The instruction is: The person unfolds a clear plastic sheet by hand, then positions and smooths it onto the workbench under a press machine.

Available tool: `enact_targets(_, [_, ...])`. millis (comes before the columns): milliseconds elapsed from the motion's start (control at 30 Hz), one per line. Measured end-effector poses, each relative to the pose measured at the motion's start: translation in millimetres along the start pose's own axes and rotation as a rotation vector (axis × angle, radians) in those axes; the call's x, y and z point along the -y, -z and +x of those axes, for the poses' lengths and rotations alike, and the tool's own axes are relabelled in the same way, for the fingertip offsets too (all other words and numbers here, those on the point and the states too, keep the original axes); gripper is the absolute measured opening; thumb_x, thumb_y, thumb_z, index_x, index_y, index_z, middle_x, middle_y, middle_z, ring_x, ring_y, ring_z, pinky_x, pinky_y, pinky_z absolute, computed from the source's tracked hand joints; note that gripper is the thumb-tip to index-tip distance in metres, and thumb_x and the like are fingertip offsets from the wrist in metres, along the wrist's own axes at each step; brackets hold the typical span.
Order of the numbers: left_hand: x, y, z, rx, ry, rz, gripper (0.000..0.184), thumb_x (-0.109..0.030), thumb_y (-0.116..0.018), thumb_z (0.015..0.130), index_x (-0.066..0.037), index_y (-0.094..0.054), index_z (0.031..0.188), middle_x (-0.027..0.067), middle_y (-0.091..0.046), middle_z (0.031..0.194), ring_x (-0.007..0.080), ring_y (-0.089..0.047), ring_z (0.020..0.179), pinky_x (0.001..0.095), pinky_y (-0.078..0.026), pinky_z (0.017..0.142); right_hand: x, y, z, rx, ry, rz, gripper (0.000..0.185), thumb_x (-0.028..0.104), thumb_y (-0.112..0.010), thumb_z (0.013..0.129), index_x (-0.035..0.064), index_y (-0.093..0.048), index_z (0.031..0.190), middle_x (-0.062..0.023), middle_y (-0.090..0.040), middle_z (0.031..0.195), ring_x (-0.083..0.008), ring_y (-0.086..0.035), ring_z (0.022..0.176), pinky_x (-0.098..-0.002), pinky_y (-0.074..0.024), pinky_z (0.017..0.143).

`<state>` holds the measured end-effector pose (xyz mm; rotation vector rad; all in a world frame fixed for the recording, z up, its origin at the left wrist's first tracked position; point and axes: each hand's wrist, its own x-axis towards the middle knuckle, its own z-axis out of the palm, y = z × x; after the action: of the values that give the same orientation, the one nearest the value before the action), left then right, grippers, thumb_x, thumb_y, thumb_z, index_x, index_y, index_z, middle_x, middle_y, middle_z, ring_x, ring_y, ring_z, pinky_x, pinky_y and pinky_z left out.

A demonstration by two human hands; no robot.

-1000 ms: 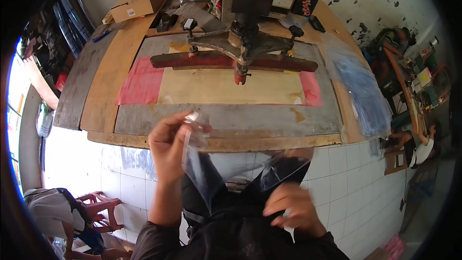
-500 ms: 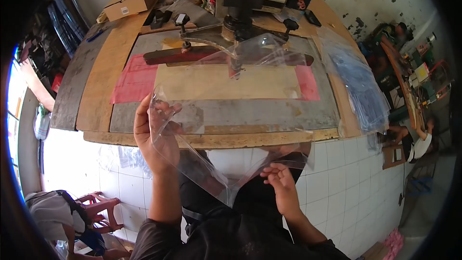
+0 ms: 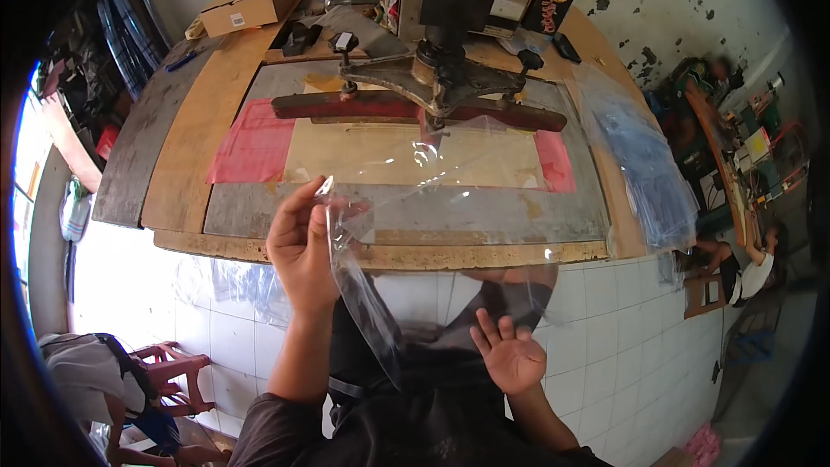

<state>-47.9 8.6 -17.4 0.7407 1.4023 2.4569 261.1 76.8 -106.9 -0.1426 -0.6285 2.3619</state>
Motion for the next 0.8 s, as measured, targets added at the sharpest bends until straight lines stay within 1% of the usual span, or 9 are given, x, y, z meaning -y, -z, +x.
enact_targets(67, [-0.3,-6.3,-2.3,0.058,0.019,-0.019,0.035,-0.018,-0.064,0.106,0.0,-0.06,0.136,0.0081,-0.07,0.105,0.0219,-0.076,0.089,0.0239,-0.055,0.056,-1.2,10.9,7.2,0.393,0.014,0.418,0.024,0.018,-0.05,0.108,0.0233,-0.07,0.119,0.0013,-0.062,0.145,-0.0305,-0.03,0.156,-0.0545,-0.0279,0.126])
enact_targets(233, [-0.5,-28.1,-12.1,0.301,0.06,0.013,0.036,-0.018,-0.064,0.106,0.0,-0.059,0.137,0.013,-0.071,0.109,0.0223,-0.076,0.089,0.0258,-0.059,0.059,-10.9,-23.3,42.2,0.204,-0.073,0.237,0.025,0.013,-0.063,0.101,0.017,-0.063,0.126,-0.0064,-0.044,0.154,-0.0307,-0.037,0.147,-0.0504,-0.0297,0.124])
enact_targets(300, [-1.3,-33.6,-12.1,0.302,0.055,-0.035,0.039,-0.021,-0.064,0.106,0.0,-0.057,0.139,0.0146,-0.071,0.111,0.0226,-0.076,0.088,0.026,-0.06,0.061,-7.3,-51.6,72.5,0.215,0.085,-0.152,0.035,0.009,-0.063,0.099,0.0143,-0.059,0.134,-0.0115,-0.043,0.158,-0.0331,-0.037,0.147,-0.048,-0.0304,0.123])
enact_targets(367, [-14.1,-35.9,-10.0,0.346,0.13,-0.274,0.036,-0.01,-0.064,0.105,0.003,-0.057,0.138,0.014,-0.072,0.114,0.0199,-0.072,0.1,0.032,-0.06,0.082,-2.3,-54.1,93.7,0.247,0.143,-0.138,0.043,0.007,-0.061,0.1,0.0125,-0.054,0.142,-0.0144,-0.038,0.162,-0.0355,-0.036,0.149,-0.0482,-0.0301,0.124])
enact_targets(433, [-25.3,-33.4,-7.7,0.352,0.192,-0.225,0.037,-0.01,-0.064,0.105,0.004,-0.057,0.139,0.0142,-0.072,0.116,0.0202,-0.071,0.103,0.035,-0.06,0.087,1.9,-49.5,108.4,0.28,0.206,-0.122,0.051,0.005,-0.059,0.1,0.0106,-0.049,0.15,-0.0174,-0.033,0.167,-0.0378,-0.036,0.15,-0.0483,-0.0298,0.124])
enact_targets(500, [-19.7,-32.5,-3.4,0.42,0.044,-0.172,0.038,-0.011,-0.065,0.105,0.002,-0.057,0.14,0.0143,-0.071,0.118,0.0199,-0.071,0.104,0.0344,-0.061,0.084,8.9,-41.1,121.8,0.685,-0.065,0.37,0.062,0.004,-0.055,0.101,0.0089,-0.037,0.161,-0.0209,-0.021,0.173,-0.0414,-0.03,0.155,-0.0516,-0.0266,0.126])
enact_targets(533, [-16.9,-33.0,-2.8,0.416,0.037,-0.173,0.038,-0.011,-0.065,0.105,0.002,-0.057,0.14,0.0143,-0.071,0.118,0.0199,-0.071,0.104,0.0344,-0.061,0.084,7.5,-42.6,119.6,0.681,-0.141,0.58,0.057,0.005,-0.051,0.104,0.0079,-0.037,0.16,-0.0233,-0.016,0.173,-0.0443,-0.024,0.158,-0.0544,-0.0237,0.128])
enact_targets(633, [-11.0,-36.8,-7.4,0.487,0.109,-0.261,0.039,-0.012,-0.066,0.104,0.001,-0.057,0.14,0.0141,-0.071,0.119,0.0179,-0.071,0.103,0.0305,-0.059,0.082,7.8,-49.5,123.0,0.647,0.041,0.018,0.056,0.011,-0.049,0.108,0.0089,-0.033,0.161,-0.0275,-0.016,0.172,-0.0452,-0.027,0.156,-0.0543,-0.0254,0.127])
enact_targets(800, [-21.9,-41.3,-17.2,0.562,0.147,-0.144,0.036,-0.011,-0.069,0.103,0.0,-0.063,0.137,0.0077,-0.07,0.116,0.0135,-0.069,0.104,0.0261,-0.055,0.081,11.0,-79.4,126.7,0.686,0.058,-0.043,0.06,0.017,-0.039,0.112,0.0097,-0.017,0.167,-0.0309,-0.014,0.171,-0.0479,-0.029,0.154,-0.0554,-0.0306,0.125])
